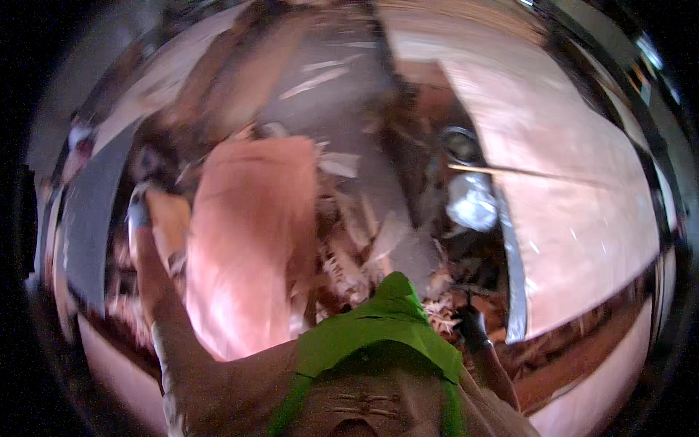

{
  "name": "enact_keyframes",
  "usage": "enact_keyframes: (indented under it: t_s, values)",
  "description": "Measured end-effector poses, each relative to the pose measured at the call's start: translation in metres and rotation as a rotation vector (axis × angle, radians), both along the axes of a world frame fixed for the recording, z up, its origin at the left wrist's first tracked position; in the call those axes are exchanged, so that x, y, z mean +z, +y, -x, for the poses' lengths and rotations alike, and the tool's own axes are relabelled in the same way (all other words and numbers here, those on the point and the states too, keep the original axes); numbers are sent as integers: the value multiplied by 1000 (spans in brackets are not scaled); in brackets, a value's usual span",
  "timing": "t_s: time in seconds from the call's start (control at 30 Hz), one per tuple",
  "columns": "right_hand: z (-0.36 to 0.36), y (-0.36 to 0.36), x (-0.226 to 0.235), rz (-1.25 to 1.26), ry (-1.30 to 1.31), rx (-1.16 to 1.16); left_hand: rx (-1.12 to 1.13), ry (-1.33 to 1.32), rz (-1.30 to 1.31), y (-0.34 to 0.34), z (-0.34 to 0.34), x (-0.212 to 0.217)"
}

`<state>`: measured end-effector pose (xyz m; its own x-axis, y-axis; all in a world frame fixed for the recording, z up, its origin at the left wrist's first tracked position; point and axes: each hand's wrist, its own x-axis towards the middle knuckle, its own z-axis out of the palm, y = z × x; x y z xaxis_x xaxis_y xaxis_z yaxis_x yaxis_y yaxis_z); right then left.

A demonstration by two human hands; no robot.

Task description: The person prepares thin wood veneer sheets by smoothing them onto a work surface, using a small hand tool to trim or score the material, and checking the alignment of multiple sheets before clearing scraps.

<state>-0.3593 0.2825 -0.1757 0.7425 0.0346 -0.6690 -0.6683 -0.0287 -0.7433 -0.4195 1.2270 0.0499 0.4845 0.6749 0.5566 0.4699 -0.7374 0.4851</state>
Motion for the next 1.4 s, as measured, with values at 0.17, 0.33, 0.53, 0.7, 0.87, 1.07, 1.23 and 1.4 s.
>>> enact_keyframes:
  t_s: [0.17, 0.33, 0.53, 0.7, 0.87, 1.07, 1.23, 1.4]
  values:
    - [-56, 31, 49, 52, -14, -39, 84, 265, 52, 25, -103, -36]
    - [-166, 37, 29, -116, -114, -169, 246, 534, 37, -10, -221, -50]
    - [-309, 89, 3, -185, -222, -280, 86, 670, -131, -160, -441, -70]
    - [-391, 128, -16, -473, -272, -546, -828, 513, -27, -453, -643, -108]
    - [-389, 107, 34, -232, -195, -682, -1559, 758, 315, -735, -673, -145]
    - [-274, 28, 25, 6, -270, -1215, -1628, 807, -272, -890, -609, -203]
    - [-164, 39, 42, 144, -77, -1380, -1739, 856, 160, -917, -588, -216]
    - [-134, 106, 68, 733, 226, -1333, -1585, 1093, 1061, -908, -613, -258]
